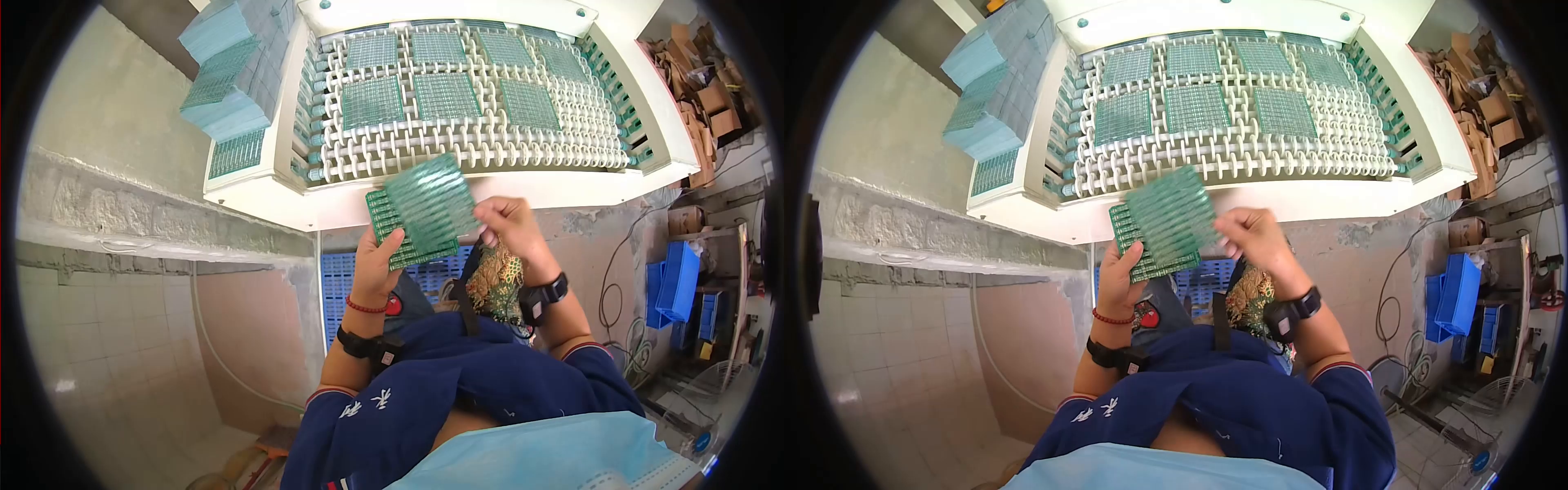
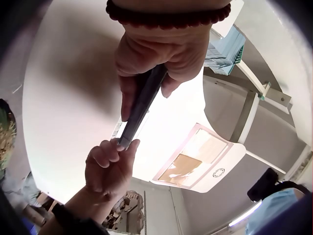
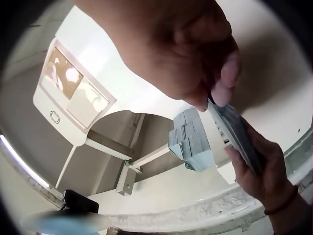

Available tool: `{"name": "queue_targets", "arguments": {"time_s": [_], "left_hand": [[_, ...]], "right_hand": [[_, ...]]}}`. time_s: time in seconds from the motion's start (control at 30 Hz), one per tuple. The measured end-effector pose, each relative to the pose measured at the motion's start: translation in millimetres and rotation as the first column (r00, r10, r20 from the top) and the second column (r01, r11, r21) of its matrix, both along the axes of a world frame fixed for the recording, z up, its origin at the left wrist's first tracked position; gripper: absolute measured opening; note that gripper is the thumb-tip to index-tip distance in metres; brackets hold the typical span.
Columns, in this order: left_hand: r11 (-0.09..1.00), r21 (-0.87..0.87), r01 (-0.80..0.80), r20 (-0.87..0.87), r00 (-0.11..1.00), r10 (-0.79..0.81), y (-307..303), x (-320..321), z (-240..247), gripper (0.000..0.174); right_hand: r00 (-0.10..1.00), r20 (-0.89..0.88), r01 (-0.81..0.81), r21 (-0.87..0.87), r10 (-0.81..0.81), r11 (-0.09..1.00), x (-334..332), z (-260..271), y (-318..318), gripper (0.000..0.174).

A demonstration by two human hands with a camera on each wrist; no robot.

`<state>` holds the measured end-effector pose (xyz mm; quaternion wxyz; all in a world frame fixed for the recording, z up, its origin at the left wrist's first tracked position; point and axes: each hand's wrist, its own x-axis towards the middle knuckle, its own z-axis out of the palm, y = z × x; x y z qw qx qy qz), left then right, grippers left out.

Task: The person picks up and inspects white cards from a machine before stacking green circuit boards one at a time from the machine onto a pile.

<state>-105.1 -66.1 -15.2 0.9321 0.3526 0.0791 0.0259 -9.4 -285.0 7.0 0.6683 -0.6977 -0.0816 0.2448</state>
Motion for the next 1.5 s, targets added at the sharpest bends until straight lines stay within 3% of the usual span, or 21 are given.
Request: {"name": "queue_targets", "arguments": {"time_s": [0.1, 0.17, 0.23, 0.3, 0.4, 0.5, 0.53, 0.63, 0.67, 0.77, 0.8, 0.9, 0.93, 1.07, 1.2, 1.27, 1.3, 1.37, 1.4, 1.5], "left_hand": [[1.000, -0.009, 0.005, -0.028, 1.000, -0.005, 3.6, -4.8, 4.9, 0.033], [1.000, -0.023, 0.003, 0.000, 1.000, -0.003, 8.8, -8.0, 3.0, 0.033], [0.999, -0.047, -0.009, 0.008, 1.000, 0.009, 12.5, -10.9, 1.5, 0.033], [0.996, -0.081, -0.025, -0.001, 1.000, 0.025, 13.0, -11.2, 1.0, 0.032], [0.996, -0.085, -0.004, -0.013, 1.000, 0.003, 12.5, -11.3, -3.3, 0.032], [0.997, -0.078, -0.017, -0.072, 0.997, 0.011, 12.3, -15.3, -3.8, 0.036], [0.988, -0.155, 0.018, -0.017, 1.000, -0.021, 14.2, -16.5, -3.1, 0.038], [0.948, -0.292, 0.126, 0.120, 0.988, -0.094, 23.9, -24.7, 2.1, 0.044], [0.946, -0.286, 0.151, 0.152, 0.982, -0.111, 25.9, -26.6, 4.1, 0.046], [0.948, -0.262, 0.184, 0.164, 0.976, -0.144, 31.9, -28.6, -0.8, 0.052], [0.949, -0.252, 0.187, 0.155, 0.976, -0.150, 32.8, -27.9, -3.6, 0.053], [0.950, -0.235, 0.205, 0.172, 0.971, -0.166, 33.7, -26.9, -5.3, 0.053], [0.955, -0.229, 0.189, 0.165, 0.974, -0.154, 31.9, -27.6, -3.9, 0.053], [0.968, -0.217, 0.126, 0.146, 0.985, -0.095, 28.7, -34.7, -3.7, 0.054], [0.969, -0.227, 0.102, 0.145, 0.987, -0.070, 34.0, -43.5, -3.0, 0.055], [0.970, -0.212, 0.118, 0.163, 0.983, -0.084, 36.9, -44.5, 2.3, 0.056], [0.972, -0.204, 0.118, 0.171, 0.982, -0.084, 38.5, -45.3, 3.5, 0.056], [0.973, -0.196, 0.123, 0.188, 0.978, -0.086, 42.4, -45.2, 1.6, 0.056], [0.974, -0.192, 0.124, 0.198, 0.976, -0.085, 44.8, -44.1, 0.2, 0.057], [0.978, -0.166, 0.126, 0.220, 0.972, -0.088, 50.9, -40.0, -7.5, 0.057]], "right_hand": [[0.945, 0.255, 0.210, -0.002, -0.203, 0.978, 47.4, 0.2, -46.6, 0.023], [0.831, 0.397, 0.436, -0.032, -0.389, 0.899, 83.6, 19.6, -87.1, 0.026], [0.749, 0.492, 0.564, -0.121, -0.445, 0.817, 124.6, 31.9, -134.7, 0.026], [0.742, 0.571, 0.586, -0.297, -0.352, 0.754, 163.9, 36.3, -176.4, 0.030], [0.642, 0.766, 0.694, -0.559, -0.036, 0.454, 211.8, 11.6, -220.2, 0.033], [0.422, 0.891, 0.832, -0.453, 0.167, 0.319, 218.5, 2.6, -239.0, 0.034], [0.446, 0.886, 0.850, -0.464, 0.126, 0.251, 220.6, 4.7, -243.7, 0.030], [0.669, 0.669, 0.725, -0.491, -0.324, 0.482, 205.4, 18.3, -246.5, 0.027], [0.666, 0.648, 0.734, -0.480, -0.369, 0.481, 195.0, 23.8, -236.6, 0.027], [0.540, 0.839, 0.793, -0.485, -0.059, 0.369, 195.5, 12.5, -225.3, 0.030], [0.571, 0.817, 0.769, -0.497, -0.083, 0.402, 199.2, 11.8, -221.0, 0.041], [0.614, 0.788, 0.773, -0.612, 0.043, 0.167, 207.7, 22.2, -197.1, 0.053], [0.669, 0.743, 0.732, -0.666, 0.030, 0.143, 220.8, 15.8, -202.0, 0.062], [0.844, 0.533, 0.533, -0.816, -0.064, 0.226, 240.2, 33.3, -209.9, 0.053], [0.873, 0.256, 0.480, -0.601, -0.415, 0.639, 250.1, 26.5, -246.9, 0.029], [0.844, 0.137, 0.533, -0.320, -0.519, 0.783, 247.8, 22.4, -268.3, 0.025], [0.835, 0.064, 0.549, -0.164, -0.547, 0.820, 245.4, 19.8, -270.5, 0.023], [0.792, -0.062, 0.611, 0.109, -0.608, 0.784, 225.4, 25.7, -254.0, 0.016], [0.857, -0.050, 0.513, 0.182, -0.513, 0.839, 222.6, 17.2, -262.2, 0.012], [0.841, -0.198, 0.538, 0.414, -0.504, 0.734, 152.6, 28.9, -170.6, 0.008]]}}
